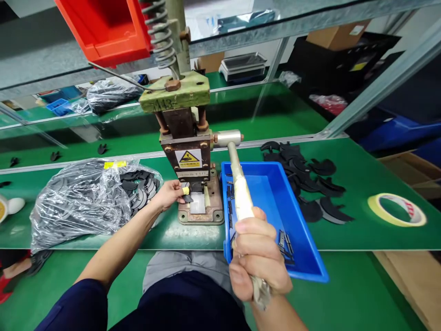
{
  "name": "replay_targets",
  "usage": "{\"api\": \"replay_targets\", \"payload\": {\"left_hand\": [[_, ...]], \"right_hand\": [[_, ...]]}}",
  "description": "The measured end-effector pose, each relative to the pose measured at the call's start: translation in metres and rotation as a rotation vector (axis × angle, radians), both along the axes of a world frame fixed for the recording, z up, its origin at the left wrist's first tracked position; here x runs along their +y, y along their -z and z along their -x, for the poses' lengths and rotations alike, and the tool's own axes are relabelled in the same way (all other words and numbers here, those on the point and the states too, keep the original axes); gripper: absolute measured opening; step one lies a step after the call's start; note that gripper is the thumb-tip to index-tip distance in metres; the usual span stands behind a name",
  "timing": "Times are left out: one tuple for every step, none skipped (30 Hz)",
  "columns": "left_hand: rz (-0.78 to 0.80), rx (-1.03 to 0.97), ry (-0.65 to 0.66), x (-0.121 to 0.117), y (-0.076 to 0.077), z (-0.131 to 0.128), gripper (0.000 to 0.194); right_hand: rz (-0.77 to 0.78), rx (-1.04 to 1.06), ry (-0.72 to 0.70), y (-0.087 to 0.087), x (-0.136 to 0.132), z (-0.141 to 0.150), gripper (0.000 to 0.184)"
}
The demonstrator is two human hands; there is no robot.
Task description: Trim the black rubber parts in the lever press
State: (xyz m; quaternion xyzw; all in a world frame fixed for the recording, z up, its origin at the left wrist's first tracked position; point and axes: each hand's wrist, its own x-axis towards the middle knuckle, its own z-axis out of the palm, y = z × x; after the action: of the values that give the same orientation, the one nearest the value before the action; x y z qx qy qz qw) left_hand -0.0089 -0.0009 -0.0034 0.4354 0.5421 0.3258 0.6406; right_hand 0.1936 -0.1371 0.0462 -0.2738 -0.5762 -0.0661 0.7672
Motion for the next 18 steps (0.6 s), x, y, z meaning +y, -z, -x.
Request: {"api": "replay_targets", "payload": {"left_hand": [[0.001, 0.020, -0.001, 0.001, 0.001, 0.000, 0.038], [0.002, 0.040, -0.001, 0.002, 0.002, 0.000, 0.035], [0.005, 0.061, 0.001, 0.002, 0.002, 0.000, 0.034], [0.011, 0.082, 0.004, 0.003, 0.002, 0.000, 0.033], [0.019, 0.101, 0.009, 0.005, 0.001, 0.000, 0.033], [0.030, 0.116, 0.017, 0.005, 0.000, 0.000, 0.033], [0.045, 0.129, 0.024, 0.006, -0.001, -0.001, 0.033], [0.065, 0.142, 0.028, 0.007, -0.003, -0.002, 0.033], [0.093, 0.155, 0.029, 0.007, -0.005, -0.003, 0.032], [0.126, 0.169, 0.026, 0.007, -0.007, -0.004, 0.030], [0.164, 0.182, 0.019, 0.007, -0.009, -0.006, 0.027], [0.205, 0.195, 0.006, 0.006, -0.012, -0.007, 0.025], [0.248, 0.211, -0.012, 0.006, -0.014, -0.009, 0.023], [0.287, 0.227, -0.038, 0.005, -0.017, -0.011, 0.021], [0.319, 0.243, -0.068, 0.004, -0.018, -0.013, 0.020], [0.343, 0.256, -0.097, 0.004, -0.020, -0.015, 0.020], [0.359, 0.266, -0.124, 0.003, -0.020, -0.017, 0.020], [0.368, 0.272, -0.144, 0.003, -0.021, -0.018, 0.020]], "right_hand": [[0.020, -0.006, -0.009, 0.000, -0.001, 0.000, 0.020], [0.032, -0.011, -0.019, 0.000, -0.001, -0.001, 0.019], [0.031, -0.013, -0.025, 0.000, -0.002, -0.001, 0.019], [0.029, -0.015, -0.031, 0.000, -0.002, -0.001, 0.018], [0.017, -0.009, -0.032, 0.000, -0.002, -0.001, 0.018], [0.012, -0.006, -0.031, -0.001, -0.003, -0.001, 0.018], [0.018, -0.004, -0.030, -0.001, -0.003, 0.000, 0.017], [0.027, -0.001, -0.027, -0.002, -0.003, 0.001, 0.016], [0.034, 0.009, -0.025, -0.002, -0.003, 0.002, 0.016], [0.035, 0.025, -0.020, -0.003, -0.003, 0.003, 0.017], [0.036, 0.042, -0.016, -0.003, -0.003, 0.005, 0.018], [0.043, 0.054, -0.017, -0.004, -0.003, 0.006, 0.020], [0.040, 0.069, -0.016, -0.005, -0.003, 0.007, 0.022], [0.038, 0.083, -0.014, -0.005, -0.003, 0.008, 0.024], [0.029, 0.094, -0.009, -0.006, -0.003, 0.009, 0.027], [0.018, 0.103, -0.002, -0.006, -0.003, 0.009, 0.029], [0.018, 0.106, 0.001, -0.007, -0.003, 0.009, 0.030], [0.034, 0.105, -0.002, -0.007, -0.004, 0.009, 0.030]]}}
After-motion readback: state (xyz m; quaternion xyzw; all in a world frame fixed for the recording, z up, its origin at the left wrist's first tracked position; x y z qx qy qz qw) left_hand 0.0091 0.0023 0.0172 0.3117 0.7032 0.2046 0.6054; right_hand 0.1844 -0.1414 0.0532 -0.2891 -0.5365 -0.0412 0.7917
